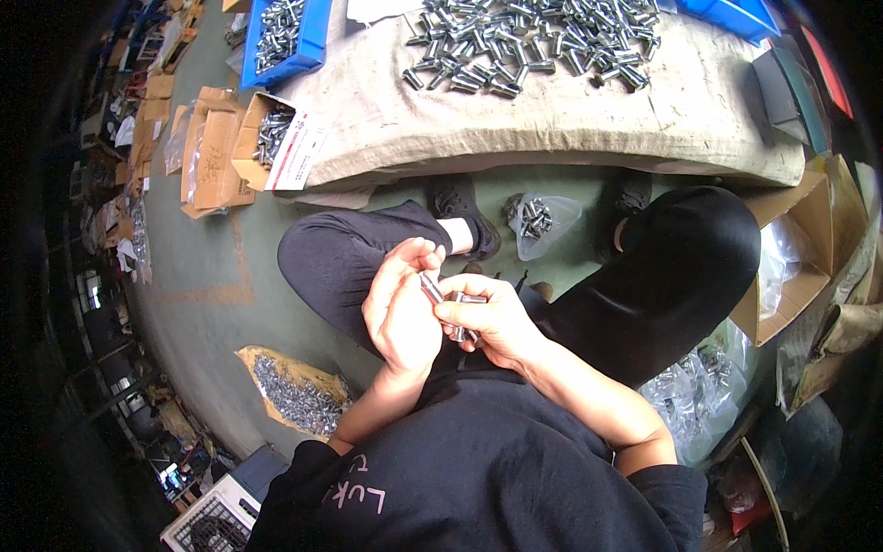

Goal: The person assembles small metal components by hand, inserting metal studs into connectors.

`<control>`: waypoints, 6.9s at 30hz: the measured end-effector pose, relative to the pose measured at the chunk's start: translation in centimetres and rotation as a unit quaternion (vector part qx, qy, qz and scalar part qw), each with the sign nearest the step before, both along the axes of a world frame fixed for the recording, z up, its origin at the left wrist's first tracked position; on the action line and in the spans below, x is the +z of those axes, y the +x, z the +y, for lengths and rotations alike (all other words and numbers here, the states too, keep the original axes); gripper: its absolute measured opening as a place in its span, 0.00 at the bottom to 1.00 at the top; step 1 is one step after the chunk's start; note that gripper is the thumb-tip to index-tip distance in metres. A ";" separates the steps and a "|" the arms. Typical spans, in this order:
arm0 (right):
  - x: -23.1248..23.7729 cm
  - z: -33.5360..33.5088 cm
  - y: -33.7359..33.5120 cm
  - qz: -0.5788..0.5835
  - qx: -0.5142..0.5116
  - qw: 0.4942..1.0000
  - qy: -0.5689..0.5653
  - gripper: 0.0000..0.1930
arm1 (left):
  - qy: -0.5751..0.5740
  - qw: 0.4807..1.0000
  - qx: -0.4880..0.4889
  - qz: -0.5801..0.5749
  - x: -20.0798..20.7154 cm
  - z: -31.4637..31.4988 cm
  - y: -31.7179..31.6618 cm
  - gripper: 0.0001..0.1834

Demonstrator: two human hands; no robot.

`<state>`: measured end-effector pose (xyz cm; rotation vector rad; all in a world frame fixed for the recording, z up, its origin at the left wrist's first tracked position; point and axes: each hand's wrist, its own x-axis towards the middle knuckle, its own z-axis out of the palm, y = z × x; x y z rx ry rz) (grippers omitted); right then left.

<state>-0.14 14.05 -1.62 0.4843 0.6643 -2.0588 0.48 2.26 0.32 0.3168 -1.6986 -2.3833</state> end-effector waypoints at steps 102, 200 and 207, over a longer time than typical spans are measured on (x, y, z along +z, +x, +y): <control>-14.7 8.4 -5.4 0.221 0.243 0.590 0.737 0.14 | -0.385 0.877 -0.094 -0.273 -20.1 1.2 -5.8 0.14; -1.5 8.6 -13.6 0.659 0.434 0.408 0.459 0.08 | 0.436 0.853 -0.180 -0.224 -5.9 4.9 -39.8 0.14; -1.5 8.2 -13.6 0.668 0.426 0.403 0.459 0.09 | 0.490 0.834 -0.197 -0.159 -5.9 5.2 -38.7 0.15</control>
